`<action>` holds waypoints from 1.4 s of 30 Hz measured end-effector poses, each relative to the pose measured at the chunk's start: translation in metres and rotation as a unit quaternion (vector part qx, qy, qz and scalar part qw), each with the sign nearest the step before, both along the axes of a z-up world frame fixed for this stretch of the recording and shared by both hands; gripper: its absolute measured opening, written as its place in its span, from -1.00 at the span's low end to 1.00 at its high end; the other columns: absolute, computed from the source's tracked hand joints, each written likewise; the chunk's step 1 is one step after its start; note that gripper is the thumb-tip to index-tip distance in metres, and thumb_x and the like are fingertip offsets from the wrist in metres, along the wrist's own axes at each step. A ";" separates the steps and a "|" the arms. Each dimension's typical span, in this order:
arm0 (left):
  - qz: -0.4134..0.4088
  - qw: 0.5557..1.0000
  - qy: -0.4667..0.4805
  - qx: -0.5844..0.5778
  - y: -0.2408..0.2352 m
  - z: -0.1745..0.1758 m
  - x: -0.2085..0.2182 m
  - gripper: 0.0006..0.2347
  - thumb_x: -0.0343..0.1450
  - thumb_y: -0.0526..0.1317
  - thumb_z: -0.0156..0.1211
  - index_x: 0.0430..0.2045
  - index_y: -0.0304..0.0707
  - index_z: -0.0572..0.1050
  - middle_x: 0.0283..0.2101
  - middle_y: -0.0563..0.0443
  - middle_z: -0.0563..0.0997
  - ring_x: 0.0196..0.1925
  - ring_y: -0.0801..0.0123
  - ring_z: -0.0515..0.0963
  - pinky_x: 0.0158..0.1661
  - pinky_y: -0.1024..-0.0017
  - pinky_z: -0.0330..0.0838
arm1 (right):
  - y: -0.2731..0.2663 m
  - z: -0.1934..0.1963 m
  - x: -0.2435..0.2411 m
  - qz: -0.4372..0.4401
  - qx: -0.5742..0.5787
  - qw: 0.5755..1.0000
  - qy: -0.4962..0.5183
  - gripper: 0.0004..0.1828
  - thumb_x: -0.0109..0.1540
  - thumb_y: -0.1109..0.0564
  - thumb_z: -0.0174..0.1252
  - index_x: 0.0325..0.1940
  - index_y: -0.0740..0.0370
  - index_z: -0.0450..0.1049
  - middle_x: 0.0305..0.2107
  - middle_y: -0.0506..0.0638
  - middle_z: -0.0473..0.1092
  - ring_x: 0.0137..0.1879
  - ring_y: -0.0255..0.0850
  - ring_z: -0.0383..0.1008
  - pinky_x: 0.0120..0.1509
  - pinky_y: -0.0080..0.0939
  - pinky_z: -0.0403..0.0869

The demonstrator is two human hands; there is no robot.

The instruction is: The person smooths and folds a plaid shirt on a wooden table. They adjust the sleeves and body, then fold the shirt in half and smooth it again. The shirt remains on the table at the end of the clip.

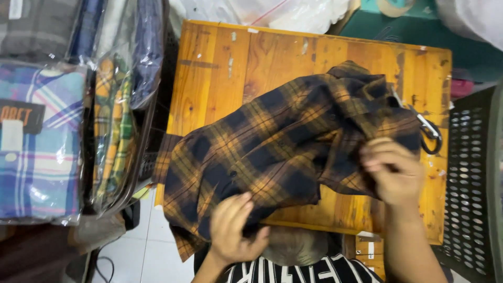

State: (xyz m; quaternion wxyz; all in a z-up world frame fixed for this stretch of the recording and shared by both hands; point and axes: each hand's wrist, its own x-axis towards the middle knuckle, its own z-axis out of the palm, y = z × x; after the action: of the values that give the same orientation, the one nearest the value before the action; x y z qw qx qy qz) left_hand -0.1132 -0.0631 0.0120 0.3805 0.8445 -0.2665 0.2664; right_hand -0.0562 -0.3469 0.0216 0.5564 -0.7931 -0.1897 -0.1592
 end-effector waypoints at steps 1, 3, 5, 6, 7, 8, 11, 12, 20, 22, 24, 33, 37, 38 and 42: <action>0.067 0.997 -0.019 -0.044 0.006 -0.003 -0.006 -0.70 0.24 -0.15 0.07 -0.33 -0.46 0.34 -0.27 -0.19 0.45 -0.22 0.14 0.52 -0.19 0.31 0.41 | -0.009 -0.008 -0.004 -0.054 0.050 0.997 0.002 -0.87 0.13 0.15 0.02 -0.50 0.20 0.34 -0.54 0.01 0.31 -0.32 -0.14 0.33 -0.07 -0.18 0.34; 0.141 0.986 -0.038 -0.086 0.018 -0.002 -0.010 -0.79 0.21 -0.21 0.03 -0.43 -0.40 0.34 -0.41 -0.09 0.45 -0.37 0.21 0.54 -0.31 0.35 0.38 | -0.015 -0.015 -0.009 -0.101 0.101 0.990 0.008 -0.86 0.19 0.11 0.01 -0.42 0.20 0.32 -0.47 0.05 0.28 -0.30 -0.17 0.32 -0.09 -0.26 0.34; 0.224 0.969 0.010 -0.100 0.029 0.005 -0.006 -0.92 0.25 -0.36 0.01 -0.52 -0.45 0.37 -0.44 -0.16 0.44 -0.39 0.17 0.43 -0.32 0.36 0.34 | -0.014 -0.013 -0.013 -0.151 0.082 0.985 -0.022 -0.72 0.26 0.04 -0.08 -0.44 0.29 0.21 -0.56 0.03 0.20 -0.39 -0.20 0.24 -0.27 -0.34 0.32; 0.229 0.968 0.010 -0.099 0.030 0.008 -0.003 -0.92 0.25 -0.36 0.01 -0.52 -0.45 0.37 -0.44 -0.16 0.44 -0.39 0.17 0.43 -0.32 0.36 0.34 | -0.010 -0.014 -0.011 -0.146 0.083 0.985 -0.021 -0.72 0.26 0.04 -0.08 -0.44 0.29 0.21 -0.56 0.03 0.20 -0.39 -0.20 0.24 -0.27 -0.34 0.32; 0.224 0.970 0.026 -0.086 0.032 0.011 0.001 -0.94 0.25 -0.37 0.02 -0.54 -0.46 0.38 -0.46 -0.14 0.45 -0.41 0.19 0.44 -0.34 0.38 0.35 | -0.007 -0.014 -0.011 -0.106 0.097 0.989 -0.040 -0.80 0.19 0.26 -0.15 -0.55 0.29 0.20 -0.61 0.00 0.19 -0.45 -0.22 0.22 -0.32 -0.32 0.32; 0.220 0.972 0.043 -0.073 0.033 0.014 0.005 -0.95 0.26 -0.39 0.03 -0.55 -0.46 0.39 -0.47 -0.12 0.46 -0.43 0.20 0.44 -0.35 0.41 0.37 | -0.004 -0.014 -0.012 -0.065 0.110 0.990 -0.060 -0.71 0.12 0.48 -0.21 -0.66 0.28 0.19 -0.67 -0.02 0.18 -0.51 -0.23 0.19 -0.38 -0.29 0.32; 0.191 0.981 0.016 -0.037 0.027 0.016 0.007 -0.96 0.23 -0.42 0.05 -0.62 -0.46 0.42 -0.52 -0.10 0.49 -0.47 0.25 0.47 -0.37 0.40 0.36 | 0.014 -0.002 -0.013 0.069 0.070 0.995 0.009 -0.79 -0.04 0.42 -0.22 -0.67 0.24 0.25 -0.73 -0.08 0.22 -0.62 -0.31 0.16 -0.50 -0.39 0.20; 0.189 0.981 0.016 -0.037 0.023 0.016 0.009 -0.96 0.23 -0.42 0.05 -0.62 -0.46 0.42 -0.52 -0.10 0.49 -0.47 0.25 0.47 -0.37 0.40 0.36 | 0.025 0.006 -0.013 0.067 0.070 0.995 0.009 -0.79 -0.04 0.42 -0.22 -0.67 0.24 0.25 -0.73 -0.08 0.22 -0.62 -0.31 0.16 -0.50 -0.39 0.20; 0.194 0.953 0.226 -0.051 0.019 0.024 0.020 -0.64 0.11 -0.35 0.26 -0.27 -0.56 0.38 -0.32 -0.36 0.41 -0.27 -0.12 0.39 -0.23 0.09 0.25 | 0.111 0.031 -0.006 0.112 -0.043 0.993 -0.022 -0.80 0.04 0.10 0.12 -0.62 0.25 0.39 -0.85 0.07 0.21 -0.75 -0.02 0.23 -0.68 -0.16 0.29; 0.191 0.948 0.250 -0.051 0.020 0.026 0.020 -0.68 0.13 -0.36 0.25 -0.30 -0.57 0.40 -0.32 -0.34 0.42 -0.26 -0.09 0.39 -0.22 0.11 0.26 | 0.134 0.039 0.001 0.115 -0.126 0.984 -0.052 -0.83 0.05 0.12 0.12 -0.47 0.31 0.41 -0.81 0.10 0.25 -0.68 -0.03 0.30 -0.62 -0.16 0.34; 0.188 0.942 0.272 -0.053 0.022 0.026 0.019 -0.72 0.15 -0.36 0.24 -0.33 -0.57 0.42 -0.32 -0.32 0.42 -0.25 -0.06 0.40 -0.22 0.13 0.28 | 0.150 0.041 0.008 0.117 -0.207 0.968 -0.083 -0.78 0.05 0.14 0.11 -0.33 0.36 0.42 -0.77 0.13 0.29 -0.61 -0.03 0.38 -0.57 -0.16 0.39; 0.153 0.944 0.283 -0.073 0.032 0.015 0.019 -0.74 0.19 -0.39 0.09 -0.29 -0.56 0.42 -0.27 -0.30 0.43 -0.24 -0.05 0.39 -0.20 0.17 0.26 | 0.160 -0.023 0.005 0.141 -0.304 0.942 0.029 -0.84 0.05 0.05 0.10 -0.40 0.14 0.32 -0.69 0.00 0.36 -0.50 -0.08 0.42 -0.45 -0.18 0.39; 0.167 0.934 0.303 -0.093 0.031 0.011 0.021 -0.81 0.29 -0.39 -0.07 -0.32 -0.55 0.45 -0.30 -0.25 0.44 -0.28 0.11 0.39 -0.21 0.29 0.26 | 0.158 -0.029 0.005 0.141 -0.265 0.954 -0.021 -0.91 0.04 0.12 0.14 -0.50 0.15 0.40 -0.75 -0.04 0.31 -0.57 -0.12 0.39 -0.51 -0.30 0.38; 0.174 0.934 0.301 -0.085 0.031 0.009 0.022 -0.81 0.30 -0.37 -0.07 -0.34 -0.53 0.46 -0.31 -0.22 0.44 -0.28 0.14 0.39 -0.21 0.32 0.27 | 0.157 -0.030 0.006 0.139 -0.263 0.954 -0.024 -0.90 0.04 0.10 0.17 -0.45 0.15 0.45 -0.73 -0.04 0.34 -0.57 -0.14 0.40 -0.51 -0.34 0.38; 0.175 0.934 0.299 -0.085 0.032 0.005 0.025 -0.82 0.28 -0.37 -0.03 -0.36 -0.50 0.47 -0.32 -0.21 0.45 -0.29 0.14 0.39 -0.22 0.32 0.28 | 0.161 -0.026 0.007 0.134 -0.298 0.944 -0.040 -0.91 0.08 0.10 0.08 -0.43 0.12 0.47 -0.76 -0.05 0.29 -0.56 -0.15 0.38 -0.54 -0.29 0.37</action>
State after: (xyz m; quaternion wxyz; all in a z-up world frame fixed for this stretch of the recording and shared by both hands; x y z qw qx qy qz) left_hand -0.0883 -0.0312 0.0168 0.4602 0.8830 0.0358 0.0852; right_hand -0.0491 -0.1856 -0.0043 0.3025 -0.8830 -0.3552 -0.0511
